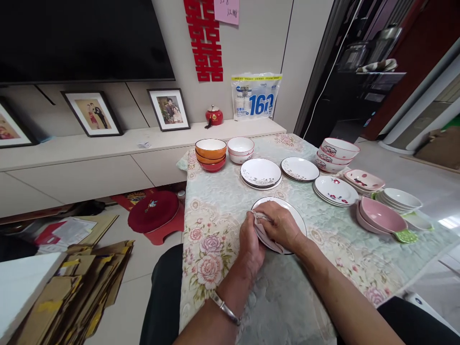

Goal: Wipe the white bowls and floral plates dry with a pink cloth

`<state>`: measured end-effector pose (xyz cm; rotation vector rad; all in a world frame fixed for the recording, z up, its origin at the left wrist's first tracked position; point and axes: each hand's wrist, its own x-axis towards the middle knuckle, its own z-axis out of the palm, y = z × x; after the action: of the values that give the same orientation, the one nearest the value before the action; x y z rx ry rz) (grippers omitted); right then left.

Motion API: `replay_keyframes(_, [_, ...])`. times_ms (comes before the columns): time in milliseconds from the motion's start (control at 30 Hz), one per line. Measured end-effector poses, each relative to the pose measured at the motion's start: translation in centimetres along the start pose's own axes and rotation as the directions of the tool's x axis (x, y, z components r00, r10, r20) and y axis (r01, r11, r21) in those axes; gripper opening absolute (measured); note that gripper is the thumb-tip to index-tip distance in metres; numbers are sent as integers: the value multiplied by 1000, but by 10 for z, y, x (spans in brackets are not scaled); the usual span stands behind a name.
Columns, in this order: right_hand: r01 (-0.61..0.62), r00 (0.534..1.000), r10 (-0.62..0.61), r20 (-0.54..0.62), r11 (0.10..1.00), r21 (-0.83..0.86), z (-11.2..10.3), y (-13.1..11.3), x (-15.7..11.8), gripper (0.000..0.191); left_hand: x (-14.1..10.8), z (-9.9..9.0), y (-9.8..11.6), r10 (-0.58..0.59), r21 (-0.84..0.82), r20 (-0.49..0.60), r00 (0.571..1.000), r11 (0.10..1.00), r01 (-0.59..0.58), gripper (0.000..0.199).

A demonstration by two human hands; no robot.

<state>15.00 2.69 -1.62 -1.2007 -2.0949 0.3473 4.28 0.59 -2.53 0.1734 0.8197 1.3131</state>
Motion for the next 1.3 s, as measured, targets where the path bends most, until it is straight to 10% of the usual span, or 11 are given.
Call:
replay_keyframes(567, [-138,990,131,-59,981,-138,-4,12,-8,18,3,0,-2,-15,-37,42,999,999,17,31])
replay_keyframes(933, [68,990,-74,117,996,58,-6,1,-8,34,1,-2,2,-14,12,23,1000,1000,14,29])
replay_keyframes(1300, [-182,981,191,22,960,-211,-12,4,-10,19,0,1,-1,-9,-26,42,999,1000,10,29])
